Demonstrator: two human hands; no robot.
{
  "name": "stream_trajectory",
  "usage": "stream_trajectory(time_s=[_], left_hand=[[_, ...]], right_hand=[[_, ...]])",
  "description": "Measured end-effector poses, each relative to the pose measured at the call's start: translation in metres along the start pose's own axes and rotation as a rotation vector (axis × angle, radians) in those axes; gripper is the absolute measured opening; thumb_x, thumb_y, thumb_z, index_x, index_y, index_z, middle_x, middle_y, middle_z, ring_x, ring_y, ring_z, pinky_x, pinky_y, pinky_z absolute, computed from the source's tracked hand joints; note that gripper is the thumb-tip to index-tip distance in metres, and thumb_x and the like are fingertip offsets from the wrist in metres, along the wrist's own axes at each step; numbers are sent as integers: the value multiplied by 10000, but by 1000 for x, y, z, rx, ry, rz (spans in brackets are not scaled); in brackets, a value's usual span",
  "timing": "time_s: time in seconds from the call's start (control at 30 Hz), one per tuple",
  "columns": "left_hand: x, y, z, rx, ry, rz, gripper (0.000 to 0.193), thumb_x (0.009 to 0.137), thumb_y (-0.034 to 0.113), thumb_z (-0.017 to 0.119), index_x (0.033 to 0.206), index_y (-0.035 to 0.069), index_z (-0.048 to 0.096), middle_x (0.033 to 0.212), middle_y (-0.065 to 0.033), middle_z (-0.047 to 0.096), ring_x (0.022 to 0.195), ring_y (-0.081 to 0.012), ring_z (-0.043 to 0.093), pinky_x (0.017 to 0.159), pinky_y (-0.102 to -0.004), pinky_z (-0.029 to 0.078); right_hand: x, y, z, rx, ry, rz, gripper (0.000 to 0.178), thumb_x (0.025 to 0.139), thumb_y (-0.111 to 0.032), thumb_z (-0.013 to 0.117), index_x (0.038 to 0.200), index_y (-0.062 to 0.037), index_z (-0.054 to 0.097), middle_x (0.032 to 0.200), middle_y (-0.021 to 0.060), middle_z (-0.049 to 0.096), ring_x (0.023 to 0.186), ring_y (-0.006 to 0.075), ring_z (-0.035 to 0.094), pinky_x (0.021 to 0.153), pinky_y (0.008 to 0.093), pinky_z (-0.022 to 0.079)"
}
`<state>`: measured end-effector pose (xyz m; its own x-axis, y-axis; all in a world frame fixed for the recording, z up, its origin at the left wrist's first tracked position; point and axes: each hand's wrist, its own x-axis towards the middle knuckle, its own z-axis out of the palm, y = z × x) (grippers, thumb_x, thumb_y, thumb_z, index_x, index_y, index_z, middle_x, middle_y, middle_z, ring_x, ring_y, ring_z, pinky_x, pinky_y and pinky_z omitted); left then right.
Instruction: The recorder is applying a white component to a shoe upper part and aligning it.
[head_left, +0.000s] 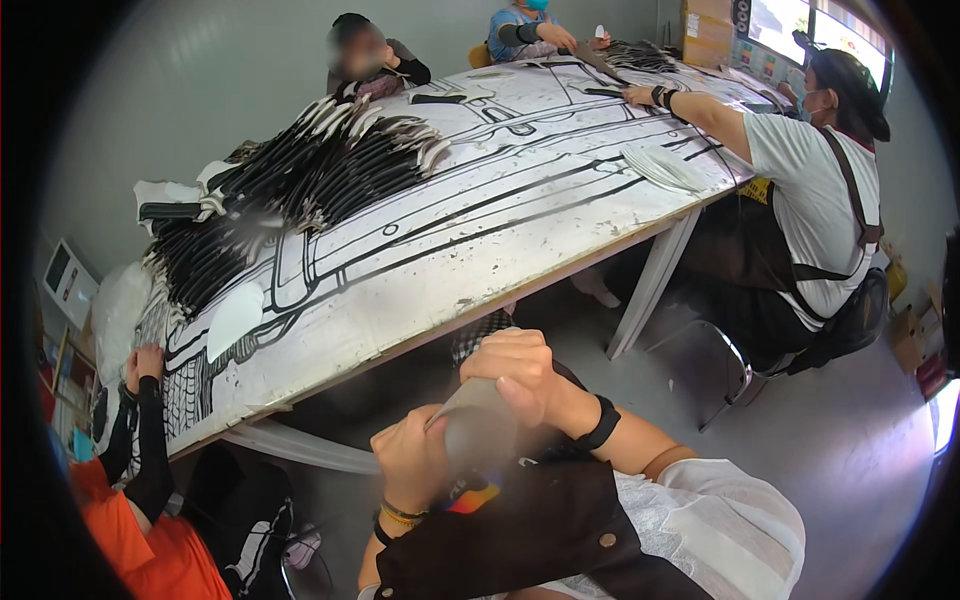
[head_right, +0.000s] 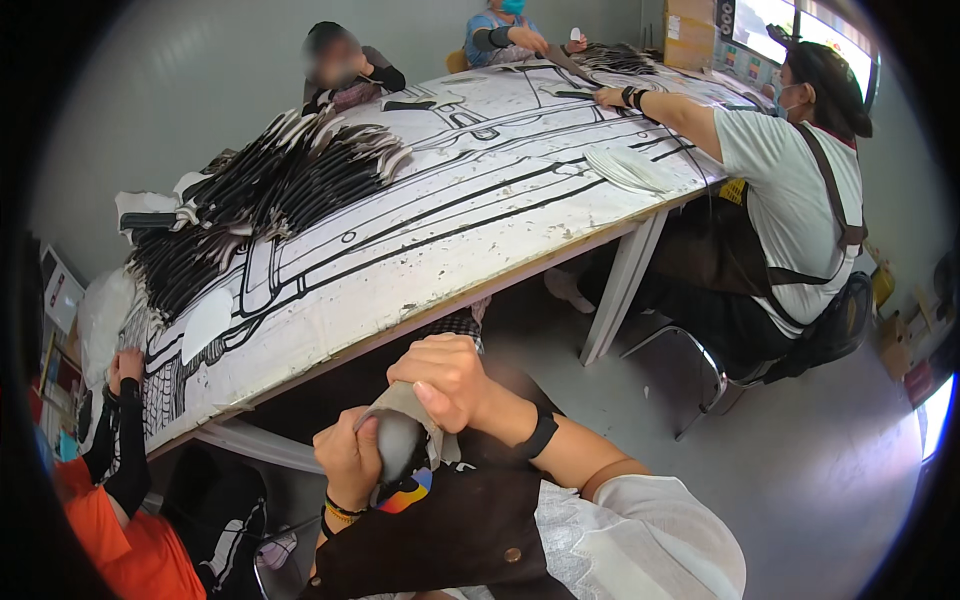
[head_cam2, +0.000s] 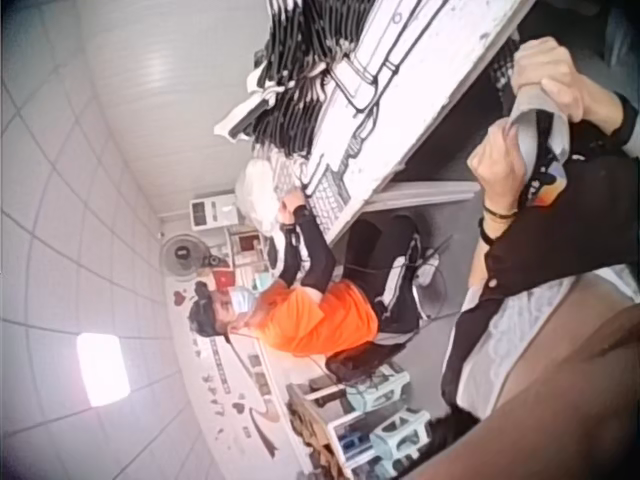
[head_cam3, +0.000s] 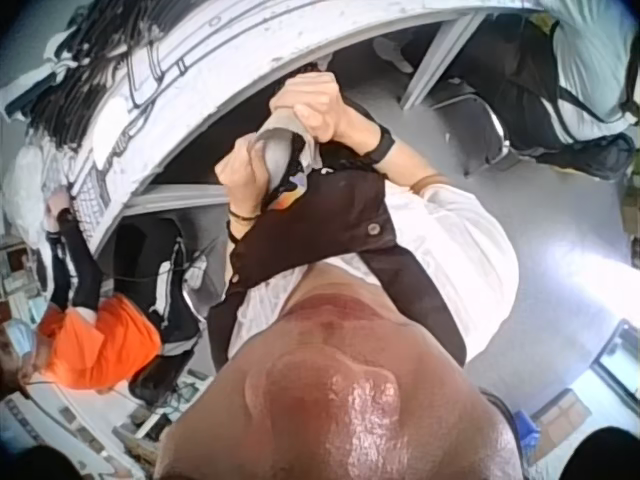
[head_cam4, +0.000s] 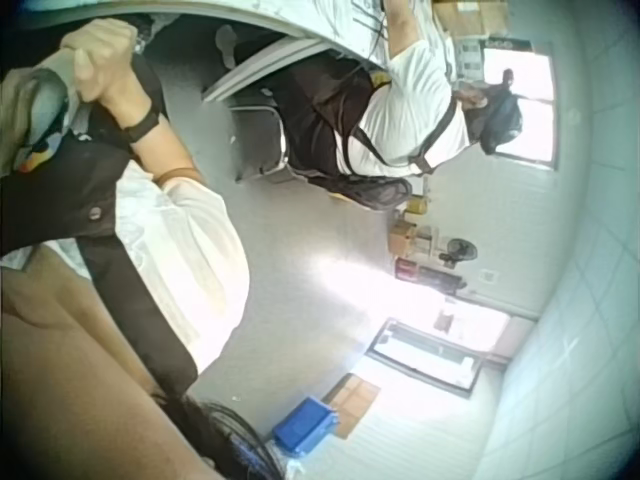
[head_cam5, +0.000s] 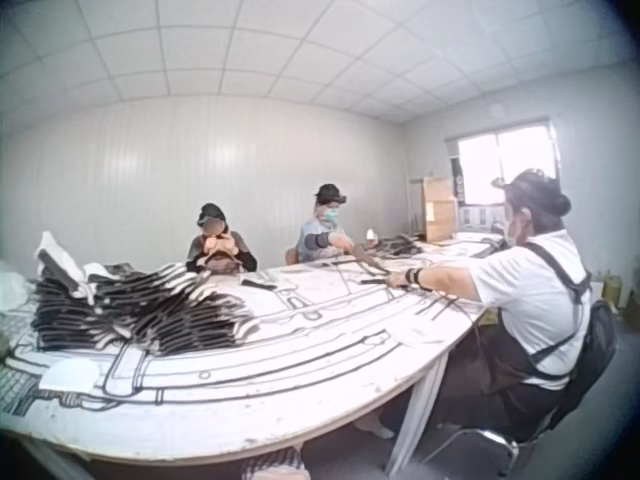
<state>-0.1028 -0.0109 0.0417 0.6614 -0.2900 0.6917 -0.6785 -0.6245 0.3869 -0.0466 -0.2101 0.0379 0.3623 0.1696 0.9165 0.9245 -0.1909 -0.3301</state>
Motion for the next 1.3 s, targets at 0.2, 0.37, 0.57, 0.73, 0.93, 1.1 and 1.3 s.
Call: stream_trajectory(time_s=[0.2,0.37,0.57,0.73,0.93,1.1,1.3], left_hand=[[9,-2,-6,14,145,199,390,746,120,776,1087,-25,658,830,-143,712,718,-296,697,674,-319,542],[13,1,-7,-34,167,321,246,648,-86,658,889,-59,699,761,-161,684,642,-285,677,595,-306,531],[0,-18,-2,27,231,94,194,754,-92,639,931,-49,707,756,-159,682,623,-267,674,586,-300,513],[-12,-39,-21,47,274,-467,137,947,86,616,893,-24,677,690,-29,631,600,-56,504,532,-251,390],[-1,-37,6,-1027,481,-617,190,973,110,627,1054,-57,671,982,-34,688,851,-77,591,786,-227,462],[7,-26,12,-1216,441,-643,236,944,98,663,1114,-64,644,1020,-80,698,901,-111,638,824,-251,494],[5,-38,8,-1091,281,-661,345,892,100,723,1183,-44,609,1030,-85,689,886,-145,660,806,-264,519]], right_hand=[[6,0,-1,-67,-49,-122,373,824,-314,444,795,-4,650,742,135,641,606,289,607,565,379,473],[2,-10,5,-139,-138,-215,364,777,-334,496,809,-3,646,800,140,644,666,293,621,595,368,492],[3,1,13,-158,-146,-51,219,828,-224,558,858,-33,661,863,133,665,753,299,646,689,391,522],[17,20,-18,-261,166,424,277,981,-224,517,1010,-29,712,883,132,710,824,254,692,729,337,532],[-3,6,-4,519,-132,902,513,970,-384,612,1282,22,583,1113,71,656,1017,120,585,889,255,442],[-3,0,16,657,-19,945,406,972,-260,628,1287,-29,515,1045,40,658,980,81,560,896,231,406],[32,14,-34,504,-283,900,333,917,-188,672,1183,5,615,1024,67,686,935,95,575,858,247,442]])
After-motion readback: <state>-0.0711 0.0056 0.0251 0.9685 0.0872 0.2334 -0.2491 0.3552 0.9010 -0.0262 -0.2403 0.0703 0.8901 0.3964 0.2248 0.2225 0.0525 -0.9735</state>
